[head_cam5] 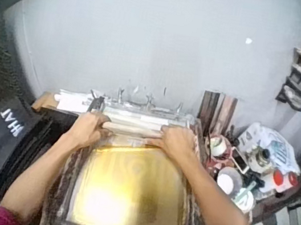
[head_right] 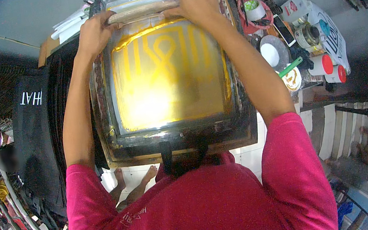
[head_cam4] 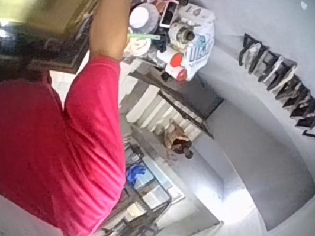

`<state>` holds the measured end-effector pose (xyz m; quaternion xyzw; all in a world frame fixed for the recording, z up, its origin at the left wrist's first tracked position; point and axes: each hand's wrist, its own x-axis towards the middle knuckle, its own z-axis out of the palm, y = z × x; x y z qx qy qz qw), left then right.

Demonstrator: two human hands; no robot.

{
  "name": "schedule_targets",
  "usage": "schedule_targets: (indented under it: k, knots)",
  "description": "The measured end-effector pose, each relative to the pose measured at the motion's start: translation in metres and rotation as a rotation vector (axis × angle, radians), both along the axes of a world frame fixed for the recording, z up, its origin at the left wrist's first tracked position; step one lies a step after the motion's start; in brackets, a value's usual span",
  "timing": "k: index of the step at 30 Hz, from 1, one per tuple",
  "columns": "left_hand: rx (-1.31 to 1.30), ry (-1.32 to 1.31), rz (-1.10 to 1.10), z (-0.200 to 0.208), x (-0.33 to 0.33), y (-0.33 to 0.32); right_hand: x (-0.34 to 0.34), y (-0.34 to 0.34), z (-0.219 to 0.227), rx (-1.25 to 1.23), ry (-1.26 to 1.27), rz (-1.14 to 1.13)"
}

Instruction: The person performs screen printing on black tote bags by placing each bag on the printing bed, lowering the screen, and using a squeegee to apply gold ink. They repeat this process for several bags, stacking the finished ones to the side and adding more ink to the screen from a container using a plastic spatula.

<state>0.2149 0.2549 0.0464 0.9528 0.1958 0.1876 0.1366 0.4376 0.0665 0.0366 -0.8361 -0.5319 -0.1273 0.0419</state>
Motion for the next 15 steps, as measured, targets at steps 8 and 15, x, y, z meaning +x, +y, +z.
schedule_targets:
  k: [8, 15]
  knots:
    - [0.012, -0.059, -0.028, -0.009, -0.049, -0.044, -0.047, -0.046, -0.007, 0.101, -0.03, 0.059]
    - [0.022, -0.076, -0.014, -0.014, -0.081, -0.078, -0.073, -0.078, -0.02, 0.202, -0.086, 0.091]
